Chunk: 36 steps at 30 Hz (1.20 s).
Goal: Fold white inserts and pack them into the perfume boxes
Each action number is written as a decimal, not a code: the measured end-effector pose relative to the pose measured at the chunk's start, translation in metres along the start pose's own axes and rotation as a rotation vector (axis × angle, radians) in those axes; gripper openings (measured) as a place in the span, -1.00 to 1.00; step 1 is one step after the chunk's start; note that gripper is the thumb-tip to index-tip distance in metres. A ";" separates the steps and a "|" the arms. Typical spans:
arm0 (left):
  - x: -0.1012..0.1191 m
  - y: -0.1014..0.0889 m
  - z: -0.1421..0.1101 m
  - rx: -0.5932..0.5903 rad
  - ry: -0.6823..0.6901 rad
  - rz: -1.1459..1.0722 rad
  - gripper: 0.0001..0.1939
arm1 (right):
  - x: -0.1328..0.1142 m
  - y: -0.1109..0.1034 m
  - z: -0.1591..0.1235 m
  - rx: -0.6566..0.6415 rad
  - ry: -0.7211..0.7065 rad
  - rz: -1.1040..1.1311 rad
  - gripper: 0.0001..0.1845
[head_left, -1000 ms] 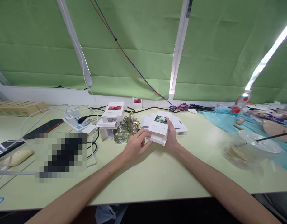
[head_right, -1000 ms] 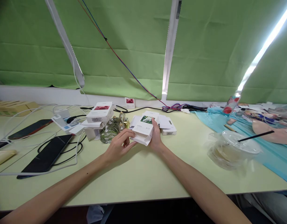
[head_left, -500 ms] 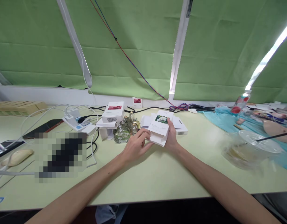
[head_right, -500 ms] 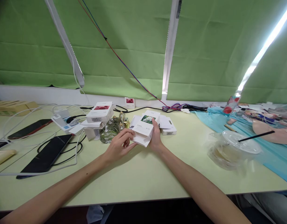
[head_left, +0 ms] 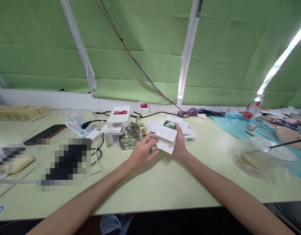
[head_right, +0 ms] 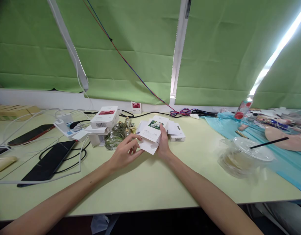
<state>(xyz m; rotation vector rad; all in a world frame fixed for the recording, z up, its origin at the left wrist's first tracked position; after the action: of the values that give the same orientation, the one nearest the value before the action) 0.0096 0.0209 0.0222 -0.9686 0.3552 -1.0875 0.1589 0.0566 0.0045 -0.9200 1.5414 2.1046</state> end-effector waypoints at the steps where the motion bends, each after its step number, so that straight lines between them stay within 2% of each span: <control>1: 0.001 0.000 0.000 0.002 0.004 0.004 -0.84 | 0.000 0.000 0.000 -0.004 0.000 -0.001 -0.40; 5: 0.005 -0.002 0.001 -0.003 0.032 0.028 -0.94 | 0.000 0.000 0.001 -0.016 0.001 0.010 -0.39; 8: 0.010 -0.002 0.002 -0.018 0.064 0.042 -0.88 | -0.001 -0.002 0.002 0.007 -0.032 -0.005 -0.39; 12: 0.014 0.000 0.002 -0.018 0.086 0.057 -0.83 | -0.003 -0.008 0.004 0.078 -0.155 -0.087 -0.42; 17: 0.010 0.005 0.001 -0.050 0.028 0.025 -0.86 | -0.003 -0.011 0.005 0.128 -0.303 -0.178 -0.50; 26: 0.005 0.014 0.001 -0.161 -0.043 -0.068 -0.84 | 0.002 -0.010 0.003 0.142 -0.289 -0.272 -0.47; 36: 0.009 0.012 0.002 -0.166 -0.056 -0.090 -0.75 | 0.006 -0.008 0.001 0.123 -0.254 -0.294 -0.47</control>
<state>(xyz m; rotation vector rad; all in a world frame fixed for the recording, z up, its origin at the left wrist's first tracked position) 0.0223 0.0153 0.0151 -1.1697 0.3634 -1.1230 0.1593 0.0600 -0.0045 -0.7507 1.3028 1.8182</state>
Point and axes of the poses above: each hand's wrist, its own z-axis towards the middle knuckle, its own y-axis out of the palm, x = y × z, the point moved 4 cm from there along z, towards the middle knuckle, and after that the axes turned 15 degrees about -x, right-handed, at the moved point
